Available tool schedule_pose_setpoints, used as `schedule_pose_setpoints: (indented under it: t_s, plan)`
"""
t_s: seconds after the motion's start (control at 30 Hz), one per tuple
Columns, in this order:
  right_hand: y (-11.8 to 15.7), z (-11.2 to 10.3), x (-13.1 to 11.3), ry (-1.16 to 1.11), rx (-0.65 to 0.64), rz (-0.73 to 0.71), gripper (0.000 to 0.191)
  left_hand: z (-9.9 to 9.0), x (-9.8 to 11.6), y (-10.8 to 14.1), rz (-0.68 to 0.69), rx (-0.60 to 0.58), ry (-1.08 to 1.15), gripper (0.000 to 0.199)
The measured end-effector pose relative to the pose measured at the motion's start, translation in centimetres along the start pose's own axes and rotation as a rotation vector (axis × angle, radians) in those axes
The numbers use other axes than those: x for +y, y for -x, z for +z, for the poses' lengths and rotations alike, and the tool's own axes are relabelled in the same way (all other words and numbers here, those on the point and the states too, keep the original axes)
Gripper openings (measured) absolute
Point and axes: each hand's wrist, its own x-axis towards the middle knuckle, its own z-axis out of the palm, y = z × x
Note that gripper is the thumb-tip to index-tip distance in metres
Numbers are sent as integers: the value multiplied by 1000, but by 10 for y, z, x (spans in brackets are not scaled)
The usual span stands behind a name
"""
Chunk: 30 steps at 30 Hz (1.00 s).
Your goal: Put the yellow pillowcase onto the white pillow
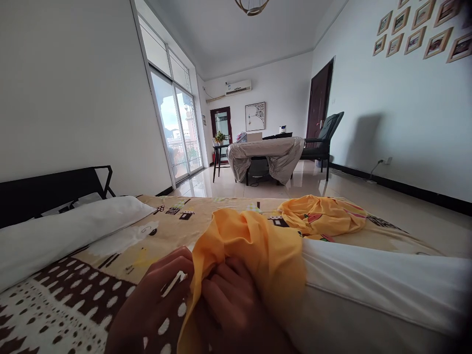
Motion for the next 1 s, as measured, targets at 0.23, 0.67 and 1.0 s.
schedule_pose_setpoints:
  t_s: [0.23, 0.67, 1.0]
  plan:
    - [-1, -1, 0, -1, -3, -7, 19, 0, 0, 0, -13, -5, 1, 15]
    - [-1, -3, -2, -33, -5, 4, 17, 0, 3, -1, -9, 6, 21, 13]
    - [-1, -2, -2, -27, -5, 9, 18, 3, 4, -1, -18, 36, -5, 12]
